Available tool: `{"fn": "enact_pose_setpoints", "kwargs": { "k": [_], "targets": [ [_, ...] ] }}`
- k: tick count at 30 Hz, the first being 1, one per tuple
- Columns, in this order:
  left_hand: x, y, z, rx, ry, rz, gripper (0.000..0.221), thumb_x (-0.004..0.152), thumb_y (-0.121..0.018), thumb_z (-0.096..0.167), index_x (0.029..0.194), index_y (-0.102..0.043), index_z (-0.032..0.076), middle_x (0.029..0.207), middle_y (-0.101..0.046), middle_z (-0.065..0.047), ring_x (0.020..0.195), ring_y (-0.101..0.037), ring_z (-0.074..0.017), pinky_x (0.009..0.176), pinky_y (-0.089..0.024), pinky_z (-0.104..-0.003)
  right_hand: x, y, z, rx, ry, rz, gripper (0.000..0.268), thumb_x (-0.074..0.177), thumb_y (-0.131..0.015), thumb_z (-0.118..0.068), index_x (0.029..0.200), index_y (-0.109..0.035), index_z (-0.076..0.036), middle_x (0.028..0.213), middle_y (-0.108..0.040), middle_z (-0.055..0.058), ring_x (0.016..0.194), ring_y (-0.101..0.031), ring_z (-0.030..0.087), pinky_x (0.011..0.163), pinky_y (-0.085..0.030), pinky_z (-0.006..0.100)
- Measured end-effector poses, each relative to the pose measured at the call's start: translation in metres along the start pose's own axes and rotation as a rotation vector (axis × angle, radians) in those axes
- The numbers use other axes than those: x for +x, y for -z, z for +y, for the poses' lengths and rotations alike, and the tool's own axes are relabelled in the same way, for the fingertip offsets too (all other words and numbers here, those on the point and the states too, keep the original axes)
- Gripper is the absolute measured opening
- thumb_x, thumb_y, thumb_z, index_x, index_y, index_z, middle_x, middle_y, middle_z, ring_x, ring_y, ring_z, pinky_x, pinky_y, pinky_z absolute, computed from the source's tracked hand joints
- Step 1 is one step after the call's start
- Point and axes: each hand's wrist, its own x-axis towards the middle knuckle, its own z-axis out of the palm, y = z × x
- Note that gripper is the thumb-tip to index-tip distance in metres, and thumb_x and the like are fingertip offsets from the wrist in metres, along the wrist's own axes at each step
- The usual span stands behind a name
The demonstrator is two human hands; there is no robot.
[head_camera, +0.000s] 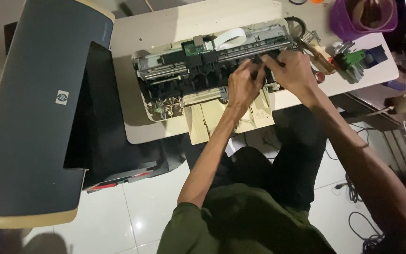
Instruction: The person is disassembling a printer chassis, removing internal components and screws using a screwdriver.
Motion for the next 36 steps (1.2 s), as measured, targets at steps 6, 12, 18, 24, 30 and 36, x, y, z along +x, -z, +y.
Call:
{"fn": "enact_pose_setpoints", "kwargs": {
  "k": [6, 12, 18, 24, 30, 36],
  "targets": [
    [0.000, 0.003, -0.004, -0.046, -0.024, -0.126, 0.009, 0.092, -0.062, 0.011, 0.088, -0.066, 0.004, 0.096, -0.066, -0.011, 0.069, -0.066, -0.0344, 0.058, -0.047, -0.044, 0.002, -0.007, -0.023, -0.097, -0.050, -0.047, 0.066, 0.116, -0.065, -0.030, 0.057, -0.042, -0.011, 0.051, -0.035, 0.000, 0.048, -0.027, 0.012, 0.046, -0.021, 0.034],
    [0.003, 0.008, 0.008, -0.071, -0.008, -0.090, 0.019, 0.095, -0.061, 0.015, 0.087, -0.066, -0.002, 0.084, -0.061, -0.012, 0.063, -0.062, -0.0299, 0.055, -0.044, -0.043, 0.002, -0.010, -0.038, -0.069, -0.133, -0.016, 0.066, 0.120, -0.052, -0.027, 0.062, -0.036, -0.003, 0.053, -0.035, 0.006, 0.049, -0.031, 0.021, 0.050, -0.029, 0.043],
    [0.003, 0.002, 0.002, -0.056, -0.068, -0.080, 0.015, 0.092, -0.061, 0.011, 0.086, -0.067, -0.001, 0.086, -0.063, -0.011, 0.065, -0.062, -0.0275, 0.056, -0.045, -0.041, 0.007, -0.009, -0.045, -0.093, -0.114, 0.000, 0.054, 0.116, -0.053, -0.017, 0.068, -0.032, -0.004, 0.061, -0.034, 0.007, 0.060, -0.025, 0.026, 0.050, -0.029, 0.045],
    [0.002, 0.002, -0.001, -0.076, -0.098, -0.058, 0.006, 0.086, -0.061, 0.003, 0.083, -0.064, 0.000, 0.081, -0.056, -0.009, 0.060, -0.054, -0.0257, 0.052, -0.040, -0.040, 0.001, -0.012, -0.066, -0.056, -0.241, 0.009, 0.051, 0.114, -0.049, -0.012, 0.064, -0.042, -0.005, 0.054, -0.046, 0.004, 0.045, -0.041, 0.017, 0.043, -0.034, 0.035],
    [0.001, -0.003, -0.013, -0.110, -0.121, -0.069, 0.016, 0.085, -0.062, 0.005, 0.074, -0.050, 0.004, 0.076, -0.046, -0.006, 0.060, -0.040, -0.0170, 0.053, -0.032, -0.036, 0.013, -0.034, -0.049, -0.414, -0.157, -0.050, 0.022, 0.096, -0.056, -0.002, 0.075, -0.061, 0.003, 0.079, -0.060, 0.016, 0.065, -0.059, 0.034, 0.051, -0.050, 0.045],
    [0.004, 0.013, 0.002, -0.138, -0.058, -0.077, 0.015, 0.094, -0.061, 0.012, 0.083, -0.064, 0.001, 0.083, -0.061, -0.008, 0.067, -0.062, -0.0216, 0.058, -0.044, -0.036, 0.018, 0.007, -0.079, -0.609, -0.110, -0.484, 0.042, 0.101, -0.056, 0.007, 0.140, -0.042, 0.014, 0.119, -0.064, 0.033, 0.086, -0.074, 0.039, 0.070, -0.071, 0.040]
  ]
}}
